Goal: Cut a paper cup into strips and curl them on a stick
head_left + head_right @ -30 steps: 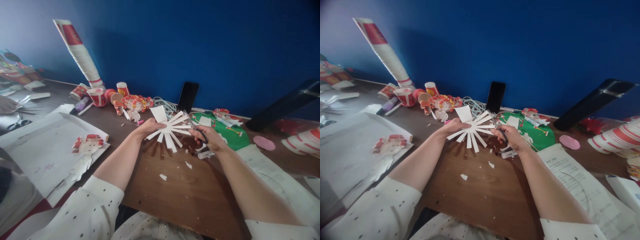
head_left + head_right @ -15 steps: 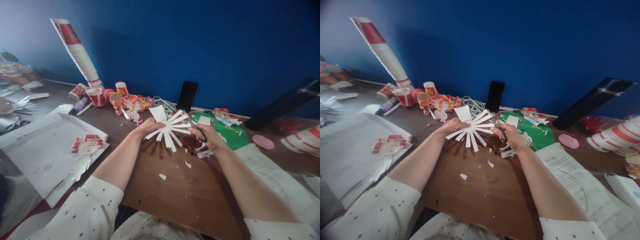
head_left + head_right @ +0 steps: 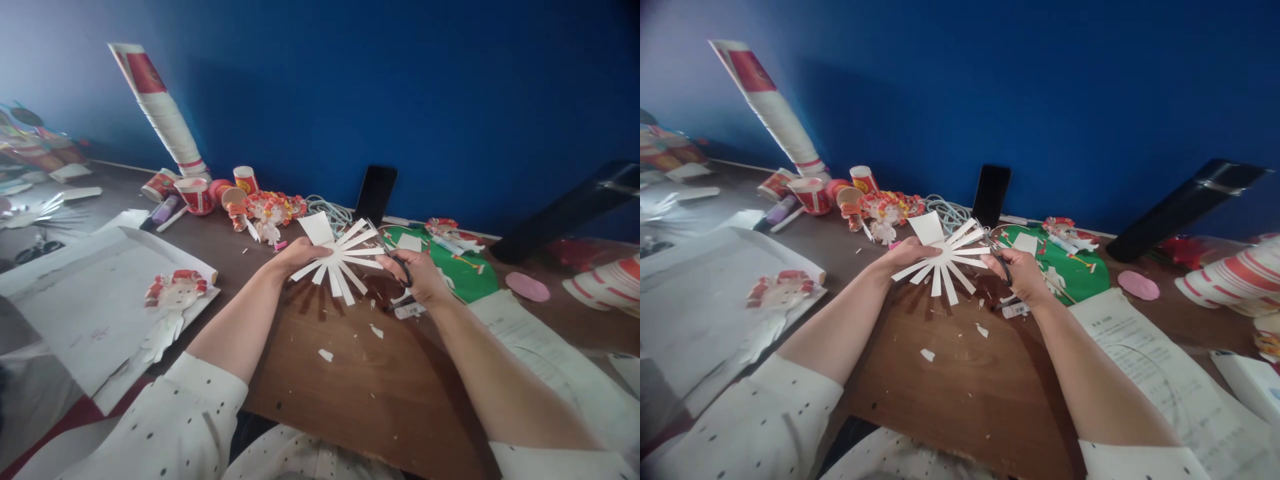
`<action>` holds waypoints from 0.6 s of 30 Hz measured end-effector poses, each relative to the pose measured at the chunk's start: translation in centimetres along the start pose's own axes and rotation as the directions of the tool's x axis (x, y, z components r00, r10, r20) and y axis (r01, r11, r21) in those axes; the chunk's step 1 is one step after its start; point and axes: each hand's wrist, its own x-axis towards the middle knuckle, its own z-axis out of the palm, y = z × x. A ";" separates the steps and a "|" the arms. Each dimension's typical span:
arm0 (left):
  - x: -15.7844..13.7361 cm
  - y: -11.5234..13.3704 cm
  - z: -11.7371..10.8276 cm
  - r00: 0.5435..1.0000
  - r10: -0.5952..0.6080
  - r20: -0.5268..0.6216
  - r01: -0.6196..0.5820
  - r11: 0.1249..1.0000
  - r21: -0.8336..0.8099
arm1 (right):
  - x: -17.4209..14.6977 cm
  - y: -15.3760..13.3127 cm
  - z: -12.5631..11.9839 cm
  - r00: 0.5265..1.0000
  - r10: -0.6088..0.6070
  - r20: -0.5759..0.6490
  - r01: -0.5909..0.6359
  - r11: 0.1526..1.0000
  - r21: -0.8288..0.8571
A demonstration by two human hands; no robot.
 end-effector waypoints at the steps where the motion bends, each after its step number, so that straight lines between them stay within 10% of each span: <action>1: 0.0 0.0 0.0 1.000 0.005 0.001 -0.005 1.000 -0.004 | 0.0 0.0 0.0 1.000 -0.004 -0.003 0.004 1.000 0.003; 11: -0.3 0.2 -0.1 1.000 -0.001 -0.002 0.001 0.998 0.057 | 0.4 0.4 -0.2 0.991 0.134 0.027 -0.137 0.965 0.225; 18: -1.1 0.9 -0.1 1.000 0.031 0.004 -0.031 0.991 0.133 | 0.8 1.9 -1.6 0.930 0.086 0.358 -0.175 0.959 0.225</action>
